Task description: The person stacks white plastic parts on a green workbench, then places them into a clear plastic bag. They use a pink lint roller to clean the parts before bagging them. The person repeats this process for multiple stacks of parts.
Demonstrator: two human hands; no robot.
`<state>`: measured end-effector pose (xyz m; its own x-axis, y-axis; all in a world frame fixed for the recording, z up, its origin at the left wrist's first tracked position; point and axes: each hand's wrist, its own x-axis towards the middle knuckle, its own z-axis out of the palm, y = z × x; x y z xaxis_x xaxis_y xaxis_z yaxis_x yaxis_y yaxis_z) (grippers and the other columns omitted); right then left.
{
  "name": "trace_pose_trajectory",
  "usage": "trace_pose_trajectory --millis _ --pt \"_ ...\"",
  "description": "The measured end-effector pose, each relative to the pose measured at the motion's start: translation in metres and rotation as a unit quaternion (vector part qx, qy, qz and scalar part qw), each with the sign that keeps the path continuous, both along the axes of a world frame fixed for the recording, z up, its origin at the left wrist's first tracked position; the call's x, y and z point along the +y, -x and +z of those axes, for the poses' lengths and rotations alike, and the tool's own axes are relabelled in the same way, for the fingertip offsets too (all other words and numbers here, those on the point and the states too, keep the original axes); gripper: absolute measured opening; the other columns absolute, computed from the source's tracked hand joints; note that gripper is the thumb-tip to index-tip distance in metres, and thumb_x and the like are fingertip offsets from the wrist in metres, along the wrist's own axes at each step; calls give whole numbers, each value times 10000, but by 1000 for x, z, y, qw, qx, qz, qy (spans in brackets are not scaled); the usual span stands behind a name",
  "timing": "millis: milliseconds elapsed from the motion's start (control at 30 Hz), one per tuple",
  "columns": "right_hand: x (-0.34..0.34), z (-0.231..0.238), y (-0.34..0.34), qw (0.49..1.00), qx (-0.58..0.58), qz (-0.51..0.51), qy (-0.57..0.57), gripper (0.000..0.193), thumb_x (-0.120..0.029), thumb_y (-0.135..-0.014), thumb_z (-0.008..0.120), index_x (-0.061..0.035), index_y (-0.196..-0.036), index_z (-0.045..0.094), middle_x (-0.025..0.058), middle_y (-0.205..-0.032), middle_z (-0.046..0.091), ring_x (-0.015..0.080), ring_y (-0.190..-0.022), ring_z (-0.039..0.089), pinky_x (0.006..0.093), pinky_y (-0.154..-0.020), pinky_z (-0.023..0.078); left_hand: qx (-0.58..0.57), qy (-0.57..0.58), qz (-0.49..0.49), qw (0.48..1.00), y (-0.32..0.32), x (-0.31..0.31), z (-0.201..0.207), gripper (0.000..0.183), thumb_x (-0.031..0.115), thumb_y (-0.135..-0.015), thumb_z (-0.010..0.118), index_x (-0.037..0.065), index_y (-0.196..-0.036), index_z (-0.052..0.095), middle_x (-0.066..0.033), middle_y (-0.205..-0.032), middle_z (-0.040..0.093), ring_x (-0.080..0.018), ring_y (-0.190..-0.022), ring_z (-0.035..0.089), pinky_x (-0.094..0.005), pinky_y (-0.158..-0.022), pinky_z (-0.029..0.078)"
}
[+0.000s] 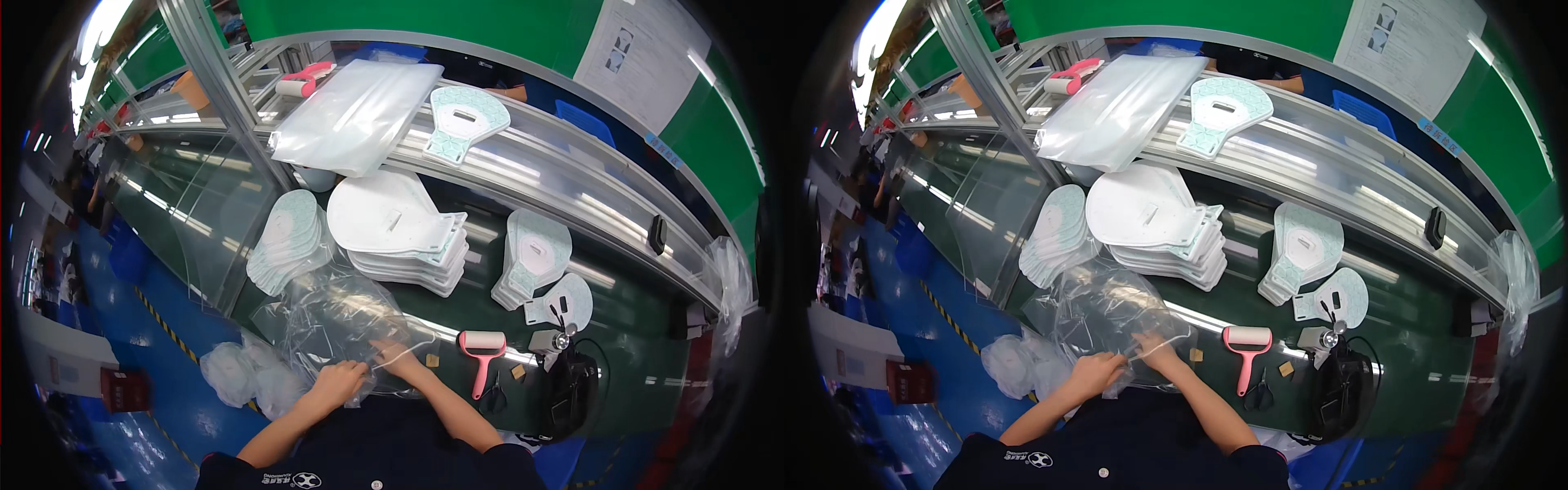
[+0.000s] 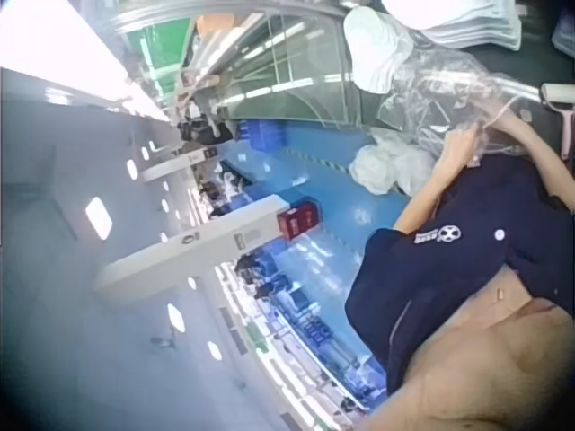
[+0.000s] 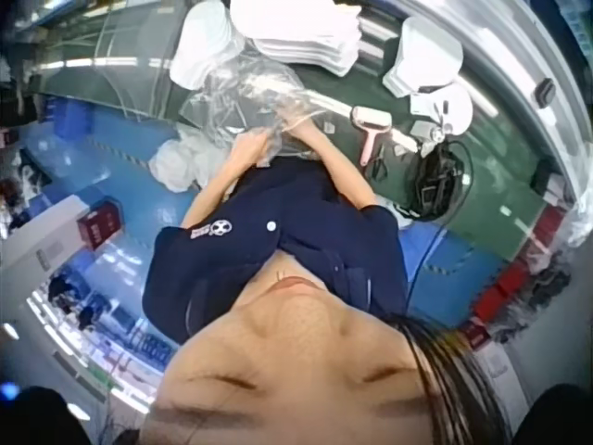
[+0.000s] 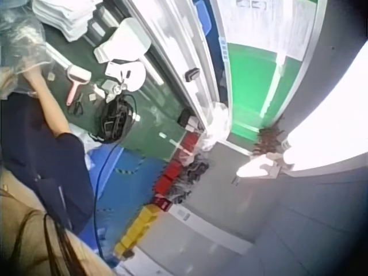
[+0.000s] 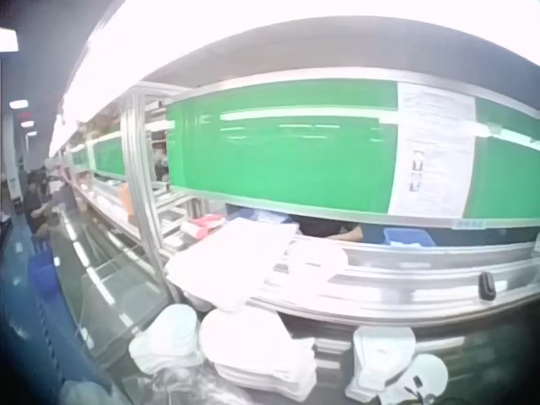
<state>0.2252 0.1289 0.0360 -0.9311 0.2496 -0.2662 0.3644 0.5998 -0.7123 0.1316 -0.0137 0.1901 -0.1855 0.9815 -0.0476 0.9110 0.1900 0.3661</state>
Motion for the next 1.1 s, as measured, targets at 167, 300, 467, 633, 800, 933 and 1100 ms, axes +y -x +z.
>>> trace_pose_trajectory --millis 167,300,467,633,800,933,1100 --pt "51 73 -65 993 -66 81 49 268 -266 -805 546 -108 -998 644 115 -973 639 302 -924 592 384 -819 457 -74 20 69 995 23 65 73 281 243 -770 647 62 -972 572 -94 -800 611 -270 -755 609 -358 -644 482" --pt "90 147 -82 989 -101 -109 4 236 -239 -827 532 -82 -961 647 132 -904 649 294 -834 618 375 -754 475 -39 -139 -18 989 36 145 111 745 139 -649 734 37 -1282 357 -172 -1217 452 -336 -1117 442 -382 -900 394" --pt "138 180 -63 906 247 -341 51 305 -227 -887 487 -31 -1112 549 170 -1120 557 300 -901 596 342 -772 459 -42 -112 -92 989 48 215 91 1060 165 -543 806 76 -1390 174 -170 -1421 222 -399 -1292 217 -464 -1013 279" --pt "192 170 -10 836 347 -408 121 478 -332 -945 359 4 -1282 406 190 -1307 425 294 -1193 432 318 -983 325 -67 -89 -111 988 49 229 89 1005 143 -555 795 75 -1376 220 -177 -1378 309 -372 -1267 287 -438 -1015 295" --pt "213 160 22 835 354 -371 200 515 -372 -959 288 7 -1285 416 163 -1297 454 235 -1204 421 293 -1005 284 -115 -139 -123 976 46 235 93 917 123 -558 788 58 -1336 308 -179 -1335 372 -348 -1220 370 -388 -1006 327" --pt "197 170 19 812 355 -393 243 466 -340 -965 291 -1 -1228 473 133 -1198 535 204 -1132 473 286 -964 322 -147 -129 -126 973 48 236 94 886 125 -566 783 78 -1328 333 -138 -1332 387 -323 -1214 384 -382 -997 340" --pt "183 169 13 804 358 -418 224 418 -305 -964 309 -17 -1221 469 121 -1177 540 197 -1133 470 285 -965 319 -152 -109 -92 978 45 234 97 836 112 -581 772 100 -1312 369 -104 -1323 405 -297 -1205 400 -363 -980 365"
